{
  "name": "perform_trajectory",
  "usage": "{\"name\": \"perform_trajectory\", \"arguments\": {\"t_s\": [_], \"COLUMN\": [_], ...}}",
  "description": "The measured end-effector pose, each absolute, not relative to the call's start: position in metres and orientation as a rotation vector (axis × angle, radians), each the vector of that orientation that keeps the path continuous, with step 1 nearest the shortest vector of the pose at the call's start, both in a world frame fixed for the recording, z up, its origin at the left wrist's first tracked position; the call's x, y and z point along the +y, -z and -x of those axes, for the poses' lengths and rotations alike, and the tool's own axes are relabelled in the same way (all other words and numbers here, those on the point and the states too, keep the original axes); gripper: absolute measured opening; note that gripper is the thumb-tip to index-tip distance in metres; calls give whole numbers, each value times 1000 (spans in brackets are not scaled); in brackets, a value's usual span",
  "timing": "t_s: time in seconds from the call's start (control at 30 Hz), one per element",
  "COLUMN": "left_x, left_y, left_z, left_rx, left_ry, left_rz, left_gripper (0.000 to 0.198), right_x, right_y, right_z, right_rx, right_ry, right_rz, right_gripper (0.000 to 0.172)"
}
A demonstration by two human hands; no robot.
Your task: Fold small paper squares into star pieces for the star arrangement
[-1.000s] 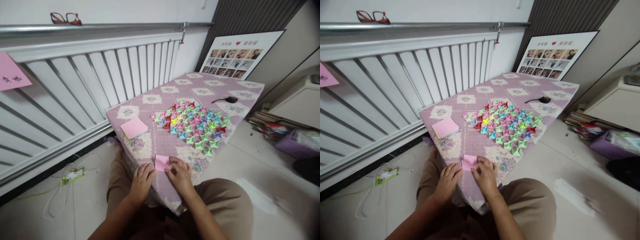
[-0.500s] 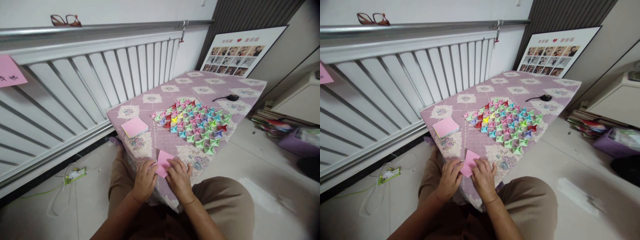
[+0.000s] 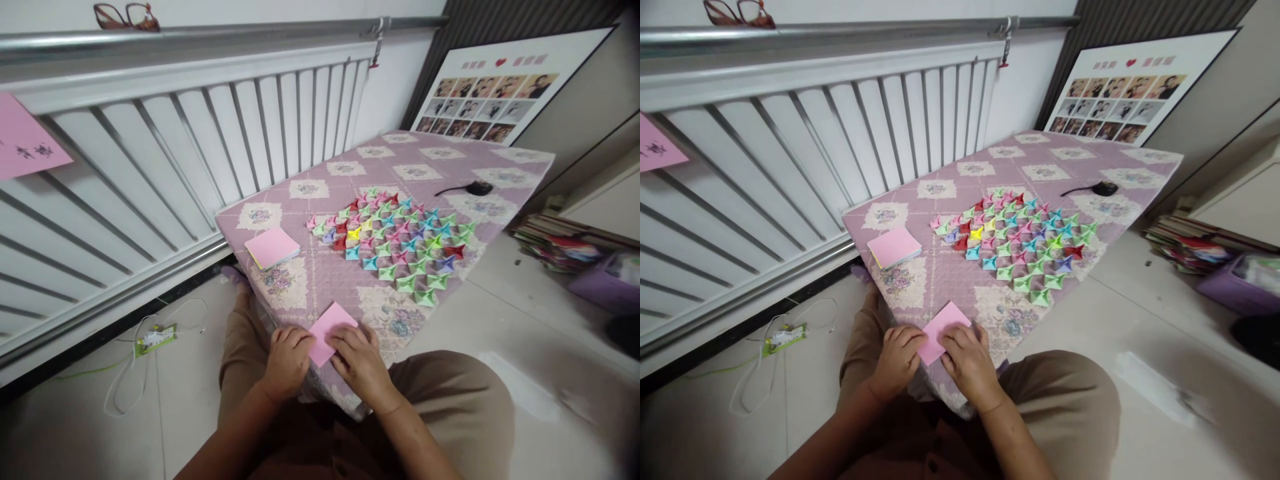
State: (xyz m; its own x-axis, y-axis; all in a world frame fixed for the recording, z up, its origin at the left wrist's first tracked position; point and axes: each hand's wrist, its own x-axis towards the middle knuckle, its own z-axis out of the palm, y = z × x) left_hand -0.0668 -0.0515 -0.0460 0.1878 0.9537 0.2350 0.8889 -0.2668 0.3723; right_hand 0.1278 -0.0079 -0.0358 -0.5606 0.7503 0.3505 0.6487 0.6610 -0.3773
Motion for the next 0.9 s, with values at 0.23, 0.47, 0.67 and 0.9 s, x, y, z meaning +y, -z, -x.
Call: {"name": "perform_trajectory", "arguments": {"t_s": [0.23, 0.47, 0.67, 0.9], "left_x": [-47, -48, -44, -35], "left_y": [40, 43, 37, 34], "left_z": [66, 69, 72, 77], "left_rx": [1784, 1978, 2059, 2074], "left_ry": [-627, -735, -651, -539], "left_rz": [-2252, -1988, -1823, -1732], "left_gripper": [25, 15, 15, 16], "right_x": [-7, -4, -3, -4], "right_y": [34, 39, 36, 37], "right_z": [-125, -122, -113, -107], "right_rx": [-2415, -2300, -2266, -2239], "right_ry": [-373, -396, -352, -270], "right_rz": [1088, 1265, 1378, 1521], "right_gripper": [17, 13, 24, 27]}}
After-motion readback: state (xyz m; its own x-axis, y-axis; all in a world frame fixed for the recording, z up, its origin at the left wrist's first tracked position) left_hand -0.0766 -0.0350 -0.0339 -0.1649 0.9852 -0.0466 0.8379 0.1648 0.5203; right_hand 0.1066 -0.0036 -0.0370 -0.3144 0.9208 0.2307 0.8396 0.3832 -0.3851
